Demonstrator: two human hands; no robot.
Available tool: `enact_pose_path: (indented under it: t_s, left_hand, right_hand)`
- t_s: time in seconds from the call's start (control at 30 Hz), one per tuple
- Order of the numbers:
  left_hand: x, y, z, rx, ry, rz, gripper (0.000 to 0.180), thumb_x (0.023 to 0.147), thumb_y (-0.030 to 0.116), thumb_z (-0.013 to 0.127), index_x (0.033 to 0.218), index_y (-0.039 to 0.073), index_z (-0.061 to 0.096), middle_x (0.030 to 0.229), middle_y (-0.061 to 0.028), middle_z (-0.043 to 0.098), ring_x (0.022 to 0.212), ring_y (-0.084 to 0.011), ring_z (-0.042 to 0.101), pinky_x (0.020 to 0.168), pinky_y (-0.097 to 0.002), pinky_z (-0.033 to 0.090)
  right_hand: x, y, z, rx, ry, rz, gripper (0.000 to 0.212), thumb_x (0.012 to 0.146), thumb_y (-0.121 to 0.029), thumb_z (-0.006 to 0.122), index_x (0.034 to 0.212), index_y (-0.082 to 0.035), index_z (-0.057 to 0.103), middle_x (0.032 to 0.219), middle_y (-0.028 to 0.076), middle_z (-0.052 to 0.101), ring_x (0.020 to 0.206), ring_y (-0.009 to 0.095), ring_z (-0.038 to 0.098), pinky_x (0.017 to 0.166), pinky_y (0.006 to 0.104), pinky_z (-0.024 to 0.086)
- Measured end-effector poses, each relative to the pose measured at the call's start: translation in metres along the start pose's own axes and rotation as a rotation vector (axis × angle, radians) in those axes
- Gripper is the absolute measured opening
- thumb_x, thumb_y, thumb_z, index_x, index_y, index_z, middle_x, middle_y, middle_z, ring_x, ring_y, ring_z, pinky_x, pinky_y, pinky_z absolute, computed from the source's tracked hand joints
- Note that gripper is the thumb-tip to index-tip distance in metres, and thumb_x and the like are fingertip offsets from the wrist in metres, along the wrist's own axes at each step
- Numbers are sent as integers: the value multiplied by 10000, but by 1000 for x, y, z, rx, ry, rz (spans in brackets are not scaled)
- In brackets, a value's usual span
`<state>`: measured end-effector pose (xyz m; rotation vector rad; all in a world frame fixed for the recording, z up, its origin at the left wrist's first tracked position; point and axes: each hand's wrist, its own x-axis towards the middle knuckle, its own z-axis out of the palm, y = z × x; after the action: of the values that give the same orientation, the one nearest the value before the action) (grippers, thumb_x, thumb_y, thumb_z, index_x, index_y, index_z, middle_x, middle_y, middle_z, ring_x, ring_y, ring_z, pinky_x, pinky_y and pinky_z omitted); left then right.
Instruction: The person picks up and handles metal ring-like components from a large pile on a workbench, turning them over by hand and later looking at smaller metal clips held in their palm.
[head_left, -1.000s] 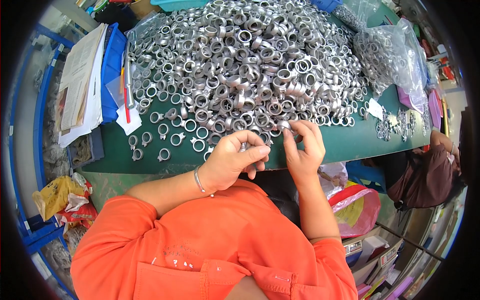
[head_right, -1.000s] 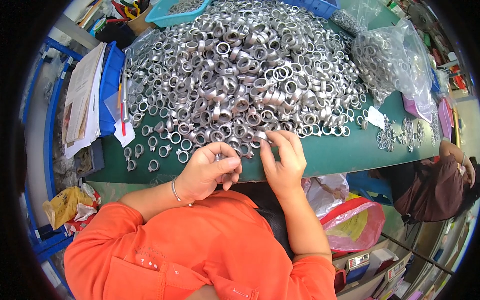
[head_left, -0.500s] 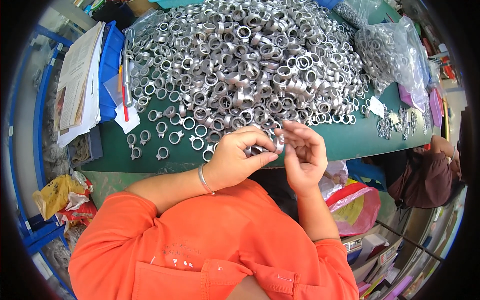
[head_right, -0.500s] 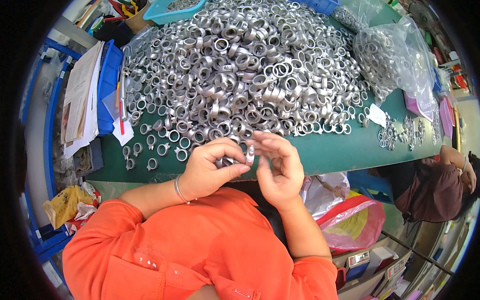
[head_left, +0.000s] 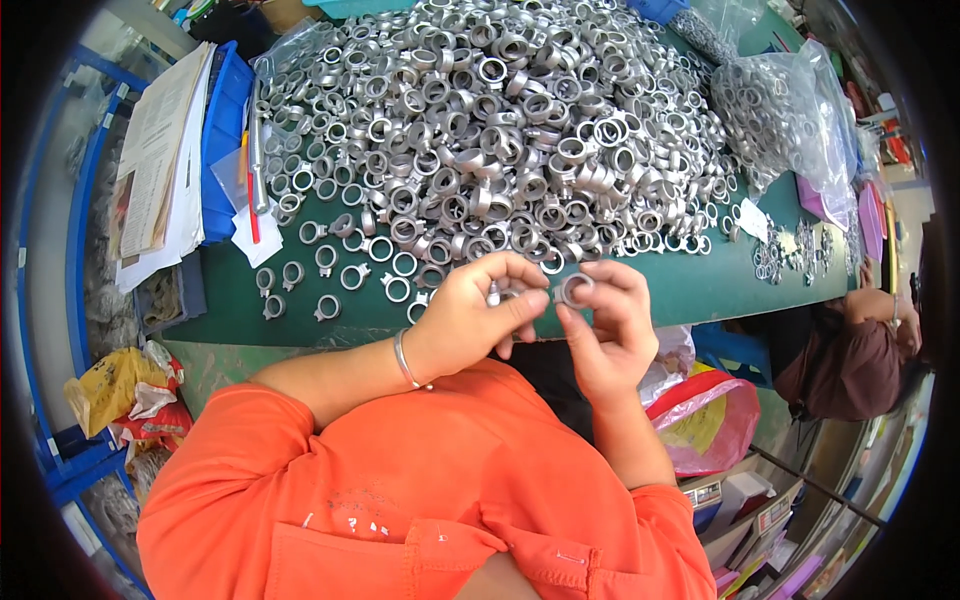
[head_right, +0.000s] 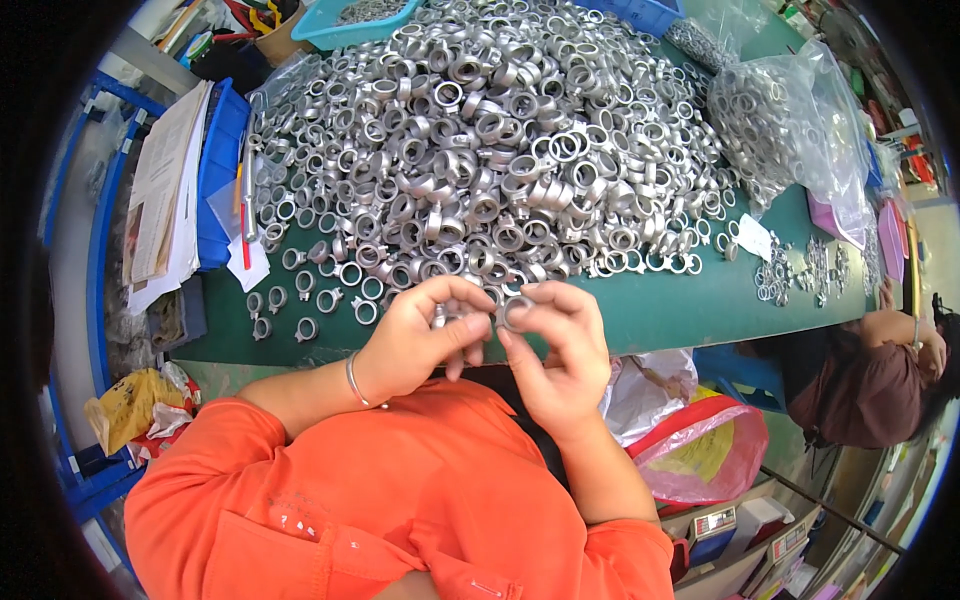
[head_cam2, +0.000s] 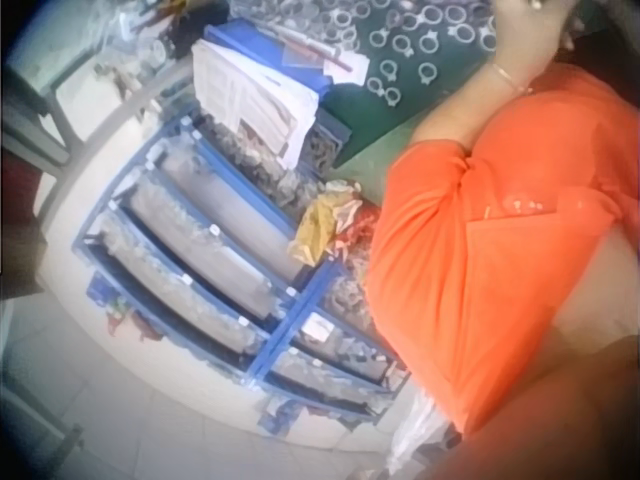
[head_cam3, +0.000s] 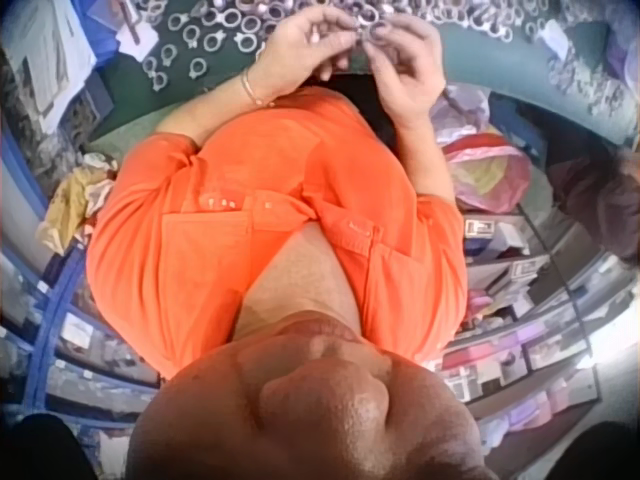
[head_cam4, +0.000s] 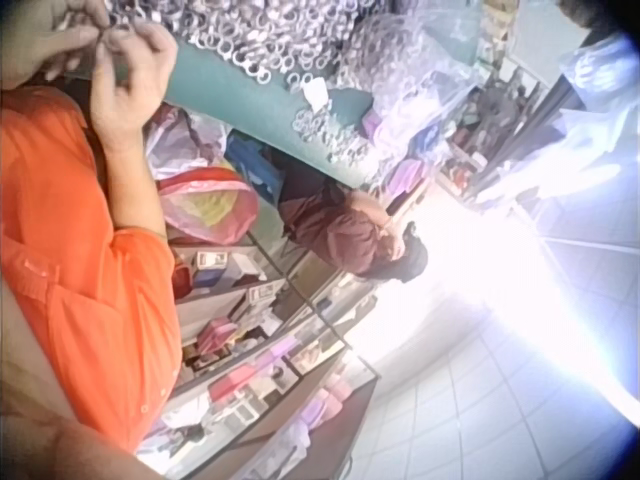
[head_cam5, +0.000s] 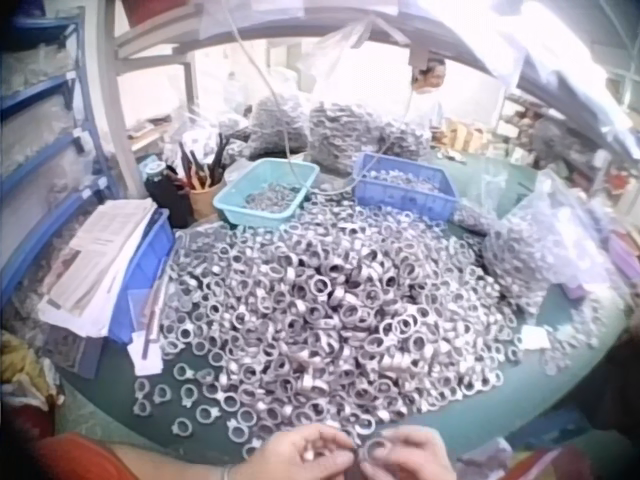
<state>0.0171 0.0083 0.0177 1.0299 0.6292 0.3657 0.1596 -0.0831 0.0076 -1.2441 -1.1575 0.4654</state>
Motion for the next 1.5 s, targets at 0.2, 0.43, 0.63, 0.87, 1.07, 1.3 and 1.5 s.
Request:
enact_pose_path:
  t_s: [0.2, 0.43, 0.63, 0.87, 1.07, 1.3, 1.5]
  left_hand:
    - [-9, -3, -11, -515, -44, -212, 198, 915, 166, 516, 1054, 26, 532, 863, -95, 610, 726, -175, 623, 500, -253, 523]
    - [-11, 2, -10, -238, 58, -42, 143, 873, 111, 590, 981, 28, 549, 763, -58, 599, 596, -98, 561, 444, -190, 428]
    - [-10, 1, -12, -243, 3, -71, 148, 883, 131, 578, 977, 22, 549, 738, -62, 598, 555, -94, 550, 428, -185, 420]
    - [-8, 2, -16, -686, -65, -323, 269, 940, 289, 469, 994, 37, 547, 851, -82, 590, 695, -157, 617, 504, -243, 529]
    - [-11, -6, -18, -569, -32, -291, 196, 939, 233, 468, 985, 58, 544, 807, -83, 594, 651, -145, 567, 416, -217, 377]
    - [-10, -3, -20, -586, -42, -207, 415, 970, 383, 321, 1056, 30, 521, 883, -96, 601, 759, -178, 602, 541, -280, 490]
    - [-3, -9, -17, -768, -181, -106, 552, 967, 471, 224, 1183, 16, 448, 1072, -97, 558, 949, -189, 582, 843, -355, 492]
  right_hand:
    - [6, -2, 8, -36, -106, 25, 198, 730, 70, 677, 913, 24, 618, 1012, 160, 585, 827, 212, 617, 726, 284, 513]
    - [2, 6, 8, 631, -20, 585, 178, 849, -28, 601, 1013, 36, 574, 897, 154, 650, 749, 205, 652, 619, 288, 544]
    - [-1, 7, 6, 771, 5, 626, 171, 851, -22, 594, 1010, 35, 571, 933, 166, 642, 762, 212, 649, 641, 295, 549]
    - [18, -16, 16, -87, -234, -137, 302, 614, 33, 750, 890, 12, 629, 997, 159, 605, 852, 262, 608, 722, 324, 506]
    - [38, 18, 28, -651, -131, 102, 122, 730, -57, 685, 826, -19, 619, 740, 83, 587, 658, 216, 582, 573, 293, 460]
    - [43, 15, 20, -474, -33, 116, 88, 751, -2, 655, 834, -7, 627, 735, 71, 584, 597, 147, 559, 543, 257, 452]
    - [31, -10, 14, -411, -330, -281, 193, 666, -26, 711, 843, -23, 633, 828, 87, 571, 720, 230, 552, 618, 318, 448]
